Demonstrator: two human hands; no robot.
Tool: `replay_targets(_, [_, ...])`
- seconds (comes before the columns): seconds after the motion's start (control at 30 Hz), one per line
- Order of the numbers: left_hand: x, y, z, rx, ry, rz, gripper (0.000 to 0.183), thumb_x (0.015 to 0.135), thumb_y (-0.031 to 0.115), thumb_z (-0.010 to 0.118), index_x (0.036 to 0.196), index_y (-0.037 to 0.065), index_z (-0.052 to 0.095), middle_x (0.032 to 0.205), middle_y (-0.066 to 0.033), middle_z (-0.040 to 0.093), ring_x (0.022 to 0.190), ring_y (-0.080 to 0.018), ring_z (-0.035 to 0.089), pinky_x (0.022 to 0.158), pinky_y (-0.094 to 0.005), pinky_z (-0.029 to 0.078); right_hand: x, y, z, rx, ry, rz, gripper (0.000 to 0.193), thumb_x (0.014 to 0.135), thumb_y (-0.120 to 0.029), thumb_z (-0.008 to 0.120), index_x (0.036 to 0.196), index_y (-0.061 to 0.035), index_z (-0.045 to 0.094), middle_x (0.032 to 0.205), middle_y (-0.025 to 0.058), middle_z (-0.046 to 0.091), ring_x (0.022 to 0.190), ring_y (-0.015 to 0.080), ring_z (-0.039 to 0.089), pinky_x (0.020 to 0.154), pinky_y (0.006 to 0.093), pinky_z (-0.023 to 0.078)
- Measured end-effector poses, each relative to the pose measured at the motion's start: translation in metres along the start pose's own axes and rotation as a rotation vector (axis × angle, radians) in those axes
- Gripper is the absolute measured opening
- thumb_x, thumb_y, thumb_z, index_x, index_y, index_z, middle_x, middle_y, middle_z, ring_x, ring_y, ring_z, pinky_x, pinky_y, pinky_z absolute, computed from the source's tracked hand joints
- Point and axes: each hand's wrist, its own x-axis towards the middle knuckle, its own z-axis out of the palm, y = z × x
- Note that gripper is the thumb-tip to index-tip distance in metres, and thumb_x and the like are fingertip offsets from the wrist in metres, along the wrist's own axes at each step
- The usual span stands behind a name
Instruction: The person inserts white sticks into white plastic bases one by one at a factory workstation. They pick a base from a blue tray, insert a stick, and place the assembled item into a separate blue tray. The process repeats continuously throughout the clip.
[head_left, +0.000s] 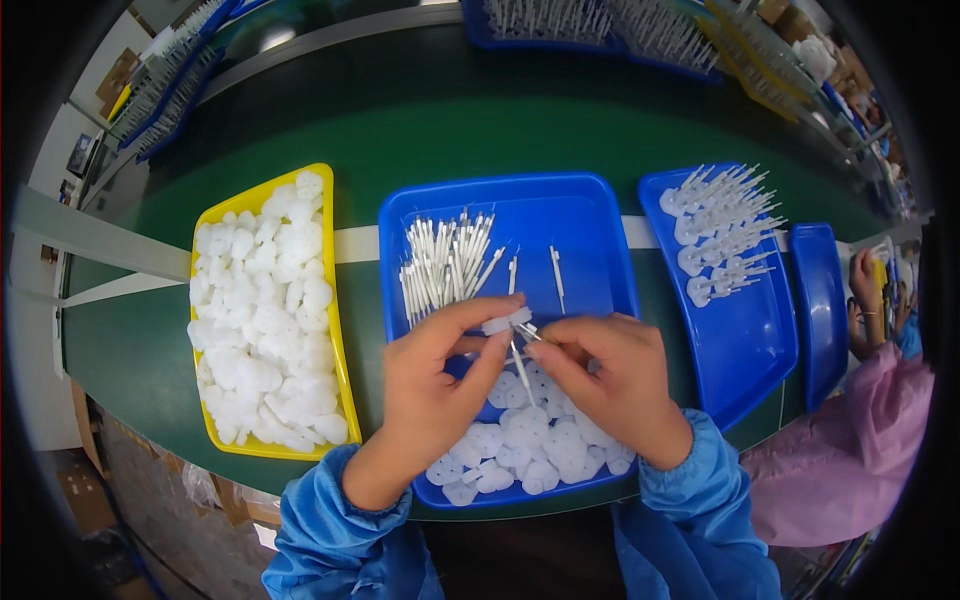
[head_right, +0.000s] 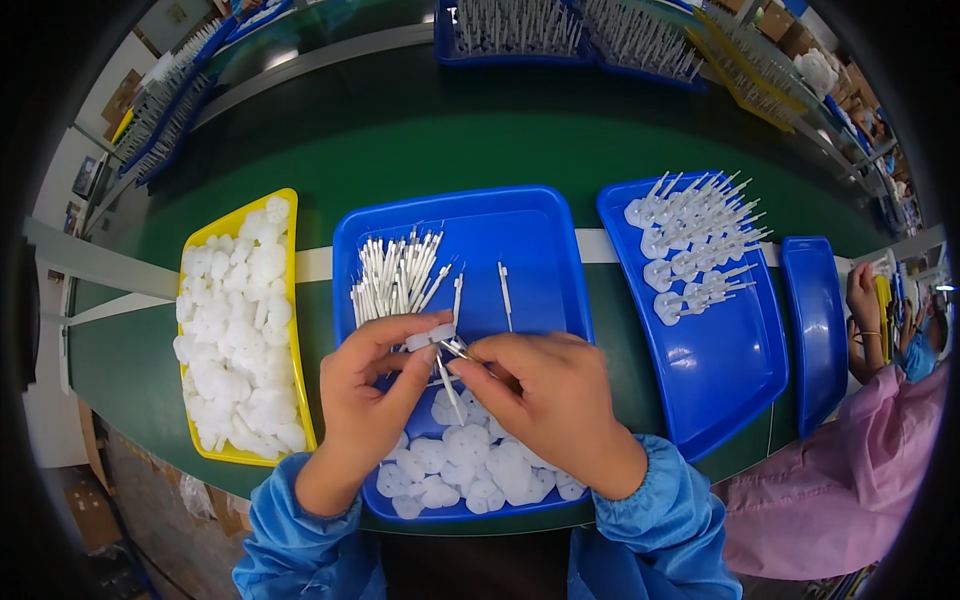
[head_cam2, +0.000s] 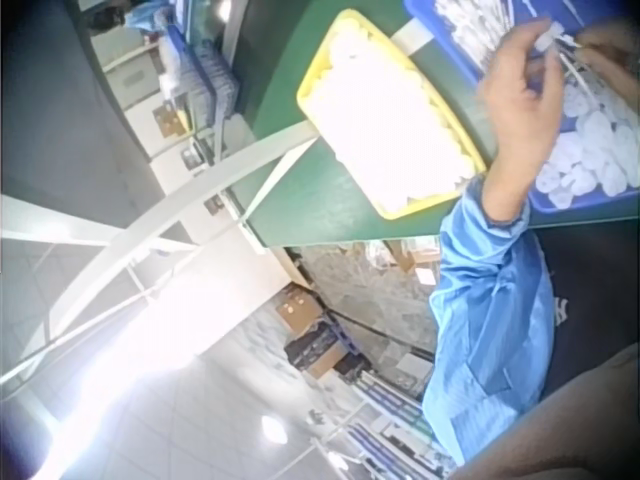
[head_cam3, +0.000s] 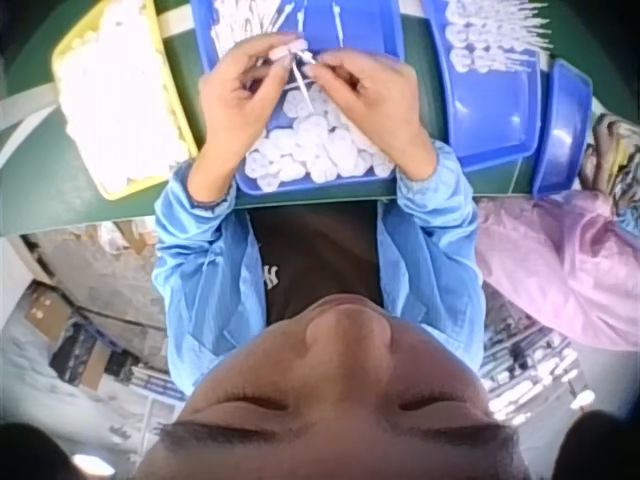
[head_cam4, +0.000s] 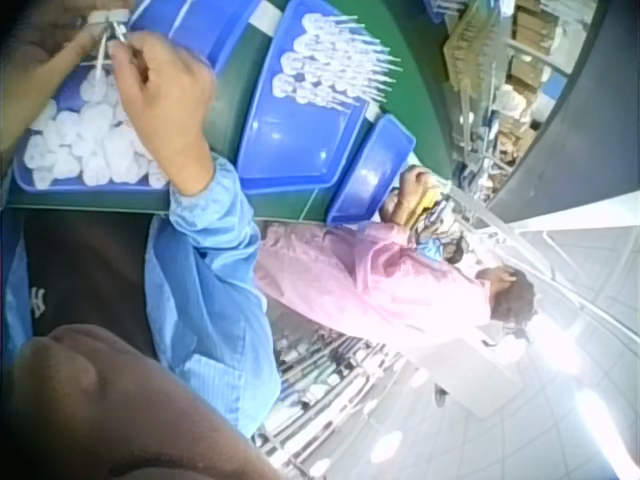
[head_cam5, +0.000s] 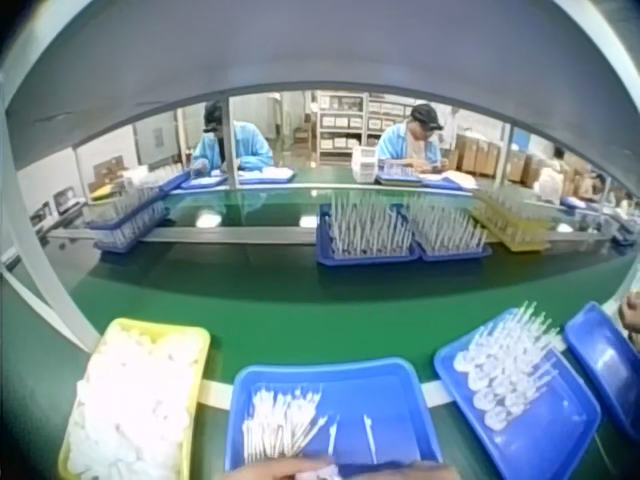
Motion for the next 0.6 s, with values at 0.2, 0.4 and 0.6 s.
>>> replay_targets(0.2, [-0.002, -0.001, -0.005, 0.178, -0.049, 0.06, 0.038, 0.095, -0.008, 0.08, 0.131, 0.004, 0.082, 0.113, -0.0152, 0.084, 0.091, -0.0207, 0.083, 0.081, -0.0306, 0.067, -0.003, -0.003, 0.004, 0.197, -0.051, 0.298, 0.016, 0.092, -0.016, 0.091, 0.1, -0.0048, 0.083, 0.07, 0.0063, 0.074, 0.056, 0.0214, 0.069, 0.057, 0.0346, 0.051])
replay_targets(0.4, [0.0, 0.01, -0.004, 0.355, -0.039, 0.144, 0.038, 0.091, -0.008, 0.083, 0.126, 0.006, 0.085, 0.106, -0.0161, 0.085, 0.085, -0.0229, 0.083, 0.077, -0.0311, 0.065, 0.004, -0.008, 0.001, -0.316, 0.088, -0.152, 0.013, 0.092, -0.018, 0.09, 0.098, -0.009, 0.083, 0.071, 0.0037, 0.074, 0.057, 0.0209, 0.068, 0.058, 0.0363, 0.047])
replay_targets(0.6, [-0.003, 0.007, -0.003, 0.364, -0.032, 0.143, 0.042, 0.089, -0.01, 0.085, 0.129, 0.002, 0.084, 0.108, -0.0171, 0.086, 0.084, -0.0168, 0.082, 0.078, -0.0267, 0.064, 0.003, -0.003, 0.006, -0.248, 0.089, -0.144, 0.012, 0.093, -0.017, 0.09, 0.097, -0.0097, 0.083, 0.072, 0.0036, 0.075, 0.058, 0.0217, 0.069, 0.058, 0.0361, 0.046])
